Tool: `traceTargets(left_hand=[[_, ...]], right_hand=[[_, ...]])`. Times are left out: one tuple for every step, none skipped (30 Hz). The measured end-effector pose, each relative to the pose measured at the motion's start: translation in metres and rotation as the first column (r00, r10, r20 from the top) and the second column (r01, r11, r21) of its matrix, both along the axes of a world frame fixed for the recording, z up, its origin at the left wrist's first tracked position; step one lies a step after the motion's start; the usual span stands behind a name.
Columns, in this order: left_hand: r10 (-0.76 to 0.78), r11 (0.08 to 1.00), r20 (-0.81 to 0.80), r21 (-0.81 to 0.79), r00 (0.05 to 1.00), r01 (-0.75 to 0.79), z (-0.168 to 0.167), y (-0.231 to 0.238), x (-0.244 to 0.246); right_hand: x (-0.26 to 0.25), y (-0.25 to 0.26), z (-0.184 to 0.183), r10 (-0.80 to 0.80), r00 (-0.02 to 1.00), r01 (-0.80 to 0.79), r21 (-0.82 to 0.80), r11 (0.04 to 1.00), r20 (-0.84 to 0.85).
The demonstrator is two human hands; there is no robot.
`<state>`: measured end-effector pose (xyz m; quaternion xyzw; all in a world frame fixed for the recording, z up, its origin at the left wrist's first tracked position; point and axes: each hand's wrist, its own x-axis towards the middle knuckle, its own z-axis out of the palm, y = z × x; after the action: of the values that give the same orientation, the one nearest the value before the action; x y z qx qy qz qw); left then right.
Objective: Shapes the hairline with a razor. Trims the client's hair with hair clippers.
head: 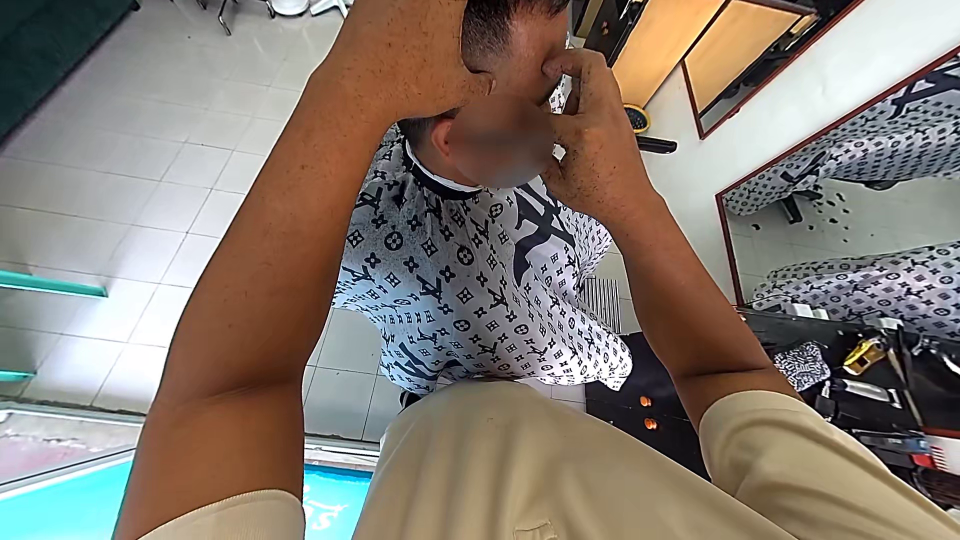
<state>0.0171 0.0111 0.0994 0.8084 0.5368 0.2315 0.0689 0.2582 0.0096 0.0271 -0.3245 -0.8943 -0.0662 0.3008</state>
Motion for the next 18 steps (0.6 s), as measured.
traceTargets(left_hand=[[-0.005,1.0,0.001,0.002,1.0,0.005,0.0,-0.001,0.0],[-0.01,1.0,-0.001,0.005,1.0,0.01,0.0,-0.001,0.0],[-0.014,1.0,-0.003,0.006,1.0,0.014,0.0,-0.002,0.0],[-0.014,1.0,-0.008,0.004,1.0,0.014,0.0,-0.002,0.0],[-0.013,1.0,-0.012,0.002,1.0,0.013,0.0,-0.001,0.0],[-0.013,1.0,-0.009,0.005,1.0,0.013,0.0,-0.001,0.0],[-0.01,1.0,-0.008,0.007,1.0,0.01,-0.001,0.0,-0.001],[-0.007,1.0,-0.005,0.007,1.0,0.007,-0.002,0.001,0.0],[-0.004,1.0,0.003,0.006,1.0,0.004,-0.002,0.001,0.0],[-0.005,1.0,0.008,0.007,1.0,0.005,-0.002,0.0,0.0],[-0.011,1.0,0.008,0.02,1.0,0.011,-0.003,0.0,-0.001],[-0.022,0.999,0.008,0.043,1.0,0.022,-0.005,-0.001,-0.003],[-0.039,0.996,0.015,0.076,0.999,0.038,-0.007,-0.005,-0.005],[-0.063,0.988,0.036,0.141,0.997,0.057,-0.011,-0.012,-0.008],[-0.11,0.965,0.073,0.246,0.991,0.089,-0.018,-0.02,-0.012],[-0.185,0.926,0.117,0.352,0.976,0.133,-0.027,-0.029,-0.015],[-0.28,0.887,0.168,0.423,0.945,0.188,-0.036,-0.037,-0.016],[-0.356,0.858,0.222,0.462,0.908,0.224,-0.046,-0.043,-0.017]], right_hand=[[0.0,0.0,0.0,0.002,1.0,-0.002,0.0,1.0,-0.009],[0.0,0.0,0.001,-0.001,1.0,0.001,0.003,1.0,-0.017],[0.0,0.0,0.002,-0.008,1.0,0.008,0.002,1.0,-0.02],[0.001,0.0,0.002,-0.011,1.0,0.011,0.005,1.0,-0.023],[0.001,0.0,0.001,-0.008,1.0,0.008,0.007,1.0,-0.021],[0.001,0.001,-0.001,0.003,1.0,-0.003,0.011,1.0,-0.02],[0.001,0.001,-0.003,0.013,1.0,-0.013,0.013,1.0,-0.016],[0.001,0.001,-0.005,0.014,1.0,-0.014,0.015,1.0,-0.009],[0.001,0.001,-0.007,0.015,1.0,-0.014,0.016,1.0,-0.008],[0.001,0.001,-0.009,0.018,1.0,-0.018,0.017,1.0,-0.016],[0.001,0.0,-0.01,0.02,0.999,-0.02,0.015,1.0,-0.027],[0.002,-0.001,-0.011,0.019,0.999,-0.018,0.009,1.0,-0.041],[0.003,-0.004,-0.01,0.022,0.998,-0.022,0.002,1.0,-0.065],[0.005,-0.008,-0.008,0.025,0.995,-0.025,0.003,1.0,-0.096],[0.008,-0.013,-0.005,0.031,0.991,-0.032,-0.003,0.999,-0.131],[0.01,-0.018,-0.002,0.039,0.986,-0.043,-0.019,0.999,-0.162],[0.011,-0.025,0.001,0.048,0.982,-0.055,-0.031,0.998,-0.183],[0.012,-0.031,0.003,0.058,0.979,-0.068,-0.048,0.997,-0.194]])
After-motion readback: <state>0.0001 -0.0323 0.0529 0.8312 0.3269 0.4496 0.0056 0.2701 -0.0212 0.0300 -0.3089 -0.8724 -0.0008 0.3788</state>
